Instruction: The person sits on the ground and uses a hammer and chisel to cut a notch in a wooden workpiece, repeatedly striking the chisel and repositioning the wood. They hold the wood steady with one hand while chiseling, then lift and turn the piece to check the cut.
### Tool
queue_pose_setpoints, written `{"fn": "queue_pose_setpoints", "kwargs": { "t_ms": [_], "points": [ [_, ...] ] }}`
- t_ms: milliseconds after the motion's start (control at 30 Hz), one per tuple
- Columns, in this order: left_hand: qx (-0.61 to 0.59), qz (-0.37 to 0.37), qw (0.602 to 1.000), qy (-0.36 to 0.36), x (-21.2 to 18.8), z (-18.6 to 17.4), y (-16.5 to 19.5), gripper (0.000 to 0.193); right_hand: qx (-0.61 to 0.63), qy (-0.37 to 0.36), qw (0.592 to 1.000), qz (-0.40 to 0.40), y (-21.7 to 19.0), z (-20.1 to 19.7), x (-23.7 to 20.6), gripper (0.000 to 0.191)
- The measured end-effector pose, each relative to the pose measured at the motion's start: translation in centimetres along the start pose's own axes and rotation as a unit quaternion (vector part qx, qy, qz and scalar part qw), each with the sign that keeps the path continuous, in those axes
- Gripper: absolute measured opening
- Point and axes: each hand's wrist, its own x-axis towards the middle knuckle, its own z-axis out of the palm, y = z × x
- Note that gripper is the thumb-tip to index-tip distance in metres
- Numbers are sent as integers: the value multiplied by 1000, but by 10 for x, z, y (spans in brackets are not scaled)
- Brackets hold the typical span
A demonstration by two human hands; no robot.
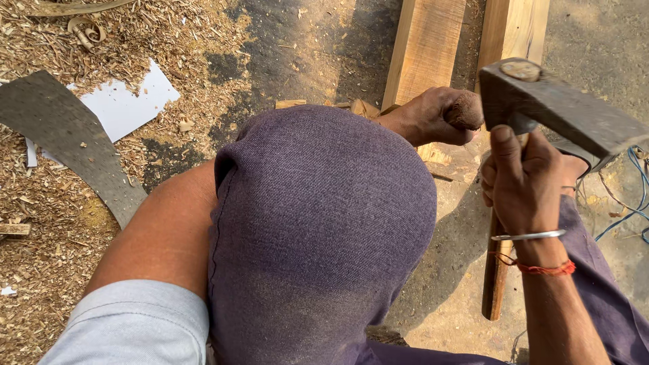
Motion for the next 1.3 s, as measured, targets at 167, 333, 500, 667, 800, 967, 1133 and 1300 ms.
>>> {"fn": "queue_pose_setpoints", "kwargs": {
  "t_ms": [167,333,500,667,800,967,1133,1300],
  "points": [
    [4,27,1000,-1,4,3,-13,22,41,31,993,-103,-25,-10,-16,48],
    [45,1,999,-7,7,6,-15,19,-167,17,986,-10,-7,14,1,42],
    [12,3,999,31,9,-5,2,22,-50,22,998,15,8,-7,-11,41],
    [38,34,999,4,18,-11,23,25,15,40,999,-24,-13,-21,-17,49],
    [-11,53,998,-4,19,-13,25,31,47,45,995,-79,-26,-20,-18,54],
    [74,30,997,-2,18,-15,23,27,4,31,999,-32,-10,1,2,47],
    [58,22,998,-3,17,-13,23,27,-9,1,1000,1,-8,4,10,42],
    [21,64,998,-18,22,-11,8,30,19,44,996,-82,-23,-12,-7,53]
  ]
}}
